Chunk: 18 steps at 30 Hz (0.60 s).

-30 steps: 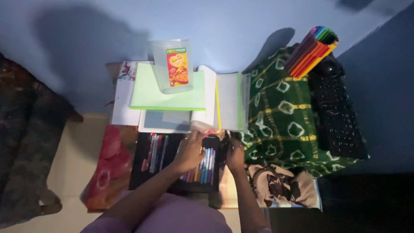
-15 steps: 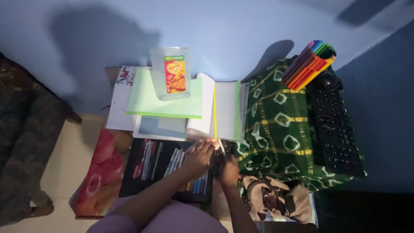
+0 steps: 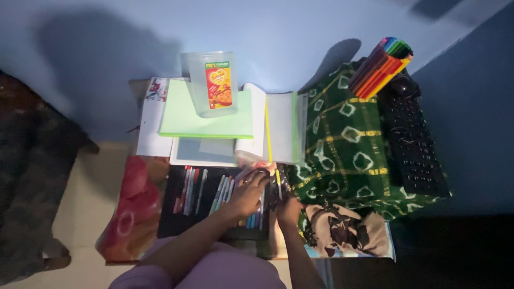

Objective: The person arranges a set of colored markers on a black laptop lid, aligning them in a row. They then pick up a bundle of markers, wrap them with a rubber band, and place them on the desk. Finally, they open a drawer and place the laptop with the arranged markers inside.

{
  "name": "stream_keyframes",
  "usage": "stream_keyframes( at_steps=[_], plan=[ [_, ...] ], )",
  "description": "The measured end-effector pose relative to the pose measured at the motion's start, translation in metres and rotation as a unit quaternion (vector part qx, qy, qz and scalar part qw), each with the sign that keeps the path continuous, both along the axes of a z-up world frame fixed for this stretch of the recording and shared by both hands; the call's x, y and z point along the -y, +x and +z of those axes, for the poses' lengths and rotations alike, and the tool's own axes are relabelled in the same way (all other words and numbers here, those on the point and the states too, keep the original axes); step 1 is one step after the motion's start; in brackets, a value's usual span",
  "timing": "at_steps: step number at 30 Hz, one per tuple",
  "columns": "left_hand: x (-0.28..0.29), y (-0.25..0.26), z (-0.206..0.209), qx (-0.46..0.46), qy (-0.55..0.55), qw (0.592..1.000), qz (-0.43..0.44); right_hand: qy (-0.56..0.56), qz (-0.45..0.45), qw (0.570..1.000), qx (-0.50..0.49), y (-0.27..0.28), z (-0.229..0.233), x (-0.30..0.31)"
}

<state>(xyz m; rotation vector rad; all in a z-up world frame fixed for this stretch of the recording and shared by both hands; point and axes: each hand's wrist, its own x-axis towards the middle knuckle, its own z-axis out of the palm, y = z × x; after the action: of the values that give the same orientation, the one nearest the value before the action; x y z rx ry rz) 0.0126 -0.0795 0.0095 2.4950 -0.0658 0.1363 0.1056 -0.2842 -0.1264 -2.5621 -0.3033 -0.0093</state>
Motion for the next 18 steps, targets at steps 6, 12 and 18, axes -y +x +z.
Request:
stream_keyframes(
  at_steps=[6, 12, 18],
  plan=[
    [-0.040, -0.011, -0.027, 0.030, -0.127, 0.981, 0.145, 0.227, -0.046, 0.964, -0.131, -0.015, -0.004, 0.033],
    [-0.076, -0.013, -0.071, 0.074, -0.229, 0.956, 0.168, 0.396, 0.012, 0.887, -0.239, -0.026, 0.042, 0.033],
    [-0.084, -0.022, -0.095, 0.048, -0.323, 0.936, 0.128, 0.572, -0.014, 0.781, -0.251, -0.030, 0.083, 0.007]
  ],
)
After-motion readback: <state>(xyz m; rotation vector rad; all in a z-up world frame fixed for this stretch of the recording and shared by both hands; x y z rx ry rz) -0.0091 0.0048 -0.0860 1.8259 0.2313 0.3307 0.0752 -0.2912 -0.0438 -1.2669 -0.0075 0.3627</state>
